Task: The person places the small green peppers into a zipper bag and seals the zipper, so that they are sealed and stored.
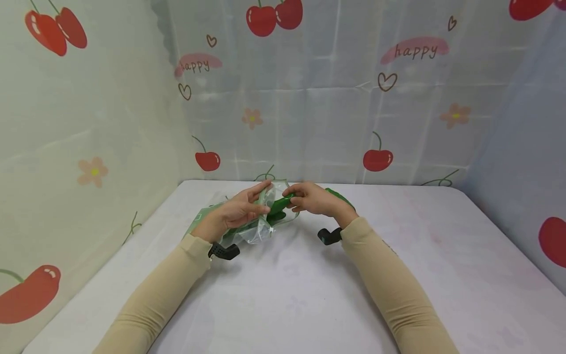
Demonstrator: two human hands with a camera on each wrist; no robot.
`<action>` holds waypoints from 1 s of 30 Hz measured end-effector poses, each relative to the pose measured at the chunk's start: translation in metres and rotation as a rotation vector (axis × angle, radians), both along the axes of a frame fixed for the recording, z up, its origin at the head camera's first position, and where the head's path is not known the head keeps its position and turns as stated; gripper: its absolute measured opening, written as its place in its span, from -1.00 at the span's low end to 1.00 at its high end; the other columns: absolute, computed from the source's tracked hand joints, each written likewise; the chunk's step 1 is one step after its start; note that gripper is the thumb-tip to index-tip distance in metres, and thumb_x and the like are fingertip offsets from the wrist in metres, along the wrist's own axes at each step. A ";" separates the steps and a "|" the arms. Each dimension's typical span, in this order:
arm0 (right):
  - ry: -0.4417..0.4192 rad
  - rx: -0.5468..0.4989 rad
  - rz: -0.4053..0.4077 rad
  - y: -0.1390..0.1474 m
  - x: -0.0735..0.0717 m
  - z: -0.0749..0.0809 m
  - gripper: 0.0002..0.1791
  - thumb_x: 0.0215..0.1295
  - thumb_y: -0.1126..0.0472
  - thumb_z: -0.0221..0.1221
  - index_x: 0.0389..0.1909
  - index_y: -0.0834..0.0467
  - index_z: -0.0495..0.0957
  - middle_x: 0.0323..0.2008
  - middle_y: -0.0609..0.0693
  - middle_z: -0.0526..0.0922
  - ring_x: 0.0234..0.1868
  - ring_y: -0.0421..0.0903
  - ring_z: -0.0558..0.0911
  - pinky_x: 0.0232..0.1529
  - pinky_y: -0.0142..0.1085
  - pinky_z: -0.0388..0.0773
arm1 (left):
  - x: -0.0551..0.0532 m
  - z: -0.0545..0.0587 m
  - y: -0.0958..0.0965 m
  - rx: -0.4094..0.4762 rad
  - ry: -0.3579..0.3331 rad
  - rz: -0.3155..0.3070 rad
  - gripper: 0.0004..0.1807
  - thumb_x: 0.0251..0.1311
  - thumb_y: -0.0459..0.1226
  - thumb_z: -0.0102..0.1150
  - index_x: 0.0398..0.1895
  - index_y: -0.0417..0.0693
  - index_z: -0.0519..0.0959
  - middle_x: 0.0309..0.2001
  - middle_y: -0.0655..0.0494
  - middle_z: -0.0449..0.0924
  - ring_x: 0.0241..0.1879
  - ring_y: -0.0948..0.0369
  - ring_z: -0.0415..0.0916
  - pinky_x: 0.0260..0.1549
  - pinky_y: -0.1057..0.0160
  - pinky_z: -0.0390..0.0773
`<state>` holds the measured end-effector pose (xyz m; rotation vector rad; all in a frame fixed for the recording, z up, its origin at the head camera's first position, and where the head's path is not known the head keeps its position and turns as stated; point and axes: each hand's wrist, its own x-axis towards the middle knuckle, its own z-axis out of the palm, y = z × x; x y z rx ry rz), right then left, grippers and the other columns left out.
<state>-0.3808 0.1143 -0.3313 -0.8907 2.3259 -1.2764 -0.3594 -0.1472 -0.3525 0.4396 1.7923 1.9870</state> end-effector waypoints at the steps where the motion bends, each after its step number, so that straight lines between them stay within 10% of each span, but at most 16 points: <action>1: -0.004 0.002 -0.004 0.000 0.000 0.001 -0.60 0.61 0.31 -0.01 0.37 0.27 0.43 0.19 0.23 0.62 0.20 0.07 0.66 0.23 -0.12 0.62 | -0.001 0.000 0.000 0.006 -0.002 0.001 0.05 0.32 -0.59 0.17 0.69 0.29 -0.08 0.69 0.31 -0.18 0.41 0.10 0.32 -0.01 0.37 0.65; 17: -0.013 0.002 -0.080 -0.011 0.001 -0.003 -0.73 0.53 0.30 0.14 0.14 0.26 0.40 0.11 0.29 0.70 0.15 0.30 0.68 0.14 0.02 0.67 | 0.000 -0.001 -0.003 0.005 0.011 0.004 0.03 0.35 -0.59 0.13 0.70 0.23 -0.13 0.70 0.31 -0.19 0.57 0.02 0.11 -0.06 0.41 0.64; 30: 0.112 0.053 -0.157 -0.024 -0.004 -0.013 -0.87 0.33 0.16 0.39 -0.22 0.13 0.69 -0.27 0.15 0.76 -0.36 -0.09 0.70 -0.04 0.07 0.71 | 0.001 0.001 -0.003 0.001 0.015 0.003 0.03 0.34 -0.57 0.16 0.70 0.25 -0.08 0.70 0.31 -0.16 0.61 0.04 0.03 -0.08 0.41 0.63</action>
